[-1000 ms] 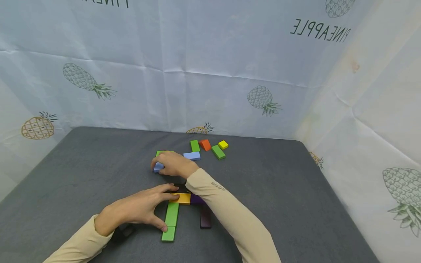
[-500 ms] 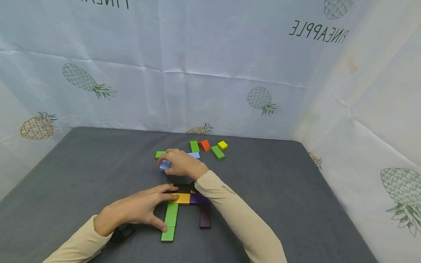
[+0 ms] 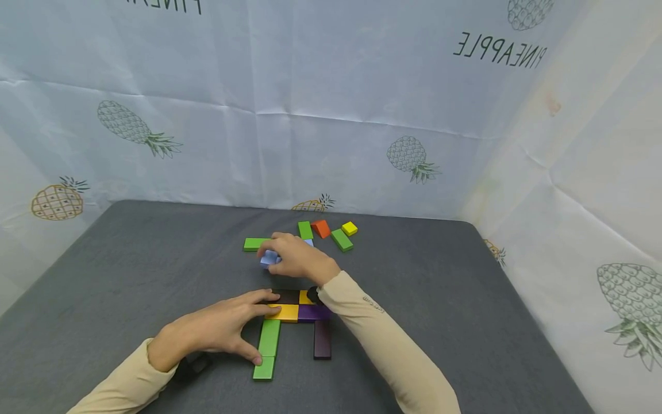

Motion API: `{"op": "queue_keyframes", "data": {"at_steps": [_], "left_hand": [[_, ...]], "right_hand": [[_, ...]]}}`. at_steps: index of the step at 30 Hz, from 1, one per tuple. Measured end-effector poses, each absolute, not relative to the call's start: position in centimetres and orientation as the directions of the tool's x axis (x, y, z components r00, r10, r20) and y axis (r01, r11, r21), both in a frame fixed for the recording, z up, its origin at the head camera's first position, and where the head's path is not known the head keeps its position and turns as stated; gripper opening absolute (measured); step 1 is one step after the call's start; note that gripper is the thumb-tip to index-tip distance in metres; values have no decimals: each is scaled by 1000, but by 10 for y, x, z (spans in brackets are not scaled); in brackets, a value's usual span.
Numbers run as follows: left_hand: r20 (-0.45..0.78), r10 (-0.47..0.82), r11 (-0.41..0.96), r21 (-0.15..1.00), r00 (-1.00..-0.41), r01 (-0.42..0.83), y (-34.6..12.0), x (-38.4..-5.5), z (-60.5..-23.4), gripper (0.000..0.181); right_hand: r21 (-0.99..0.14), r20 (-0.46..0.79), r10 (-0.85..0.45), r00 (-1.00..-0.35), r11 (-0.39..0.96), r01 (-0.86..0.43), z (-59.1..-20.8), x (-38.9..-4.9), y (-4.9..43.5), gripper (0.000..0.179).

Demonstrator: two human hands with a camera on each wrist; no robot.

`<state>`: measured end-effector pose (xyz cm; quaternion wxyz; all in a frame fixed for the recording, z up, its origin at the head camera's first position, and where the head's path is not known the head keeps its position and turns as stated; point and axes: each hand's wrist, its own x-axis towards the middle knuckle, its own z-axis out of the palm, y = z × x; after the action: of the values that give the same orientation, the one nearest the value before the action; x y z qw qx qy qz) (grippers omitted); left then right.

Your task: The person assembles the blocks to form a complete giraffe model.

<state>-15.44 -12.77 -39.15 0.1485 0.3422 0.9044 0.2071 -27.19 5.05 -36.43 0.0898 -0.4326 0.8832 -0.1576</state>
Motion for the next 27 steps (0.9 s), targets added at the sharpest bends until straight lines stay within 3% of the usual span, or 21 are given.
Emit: {"op": "queue_keyframes", "data": {"at_steps": [27], "left_hand": [[-144, 673, 684, 493, -725, 538, -128, -155, -392, 82]], "right_hand": [[-377, 55, -746, -663, 600, -706, -360, -248, 94, 27]]}}
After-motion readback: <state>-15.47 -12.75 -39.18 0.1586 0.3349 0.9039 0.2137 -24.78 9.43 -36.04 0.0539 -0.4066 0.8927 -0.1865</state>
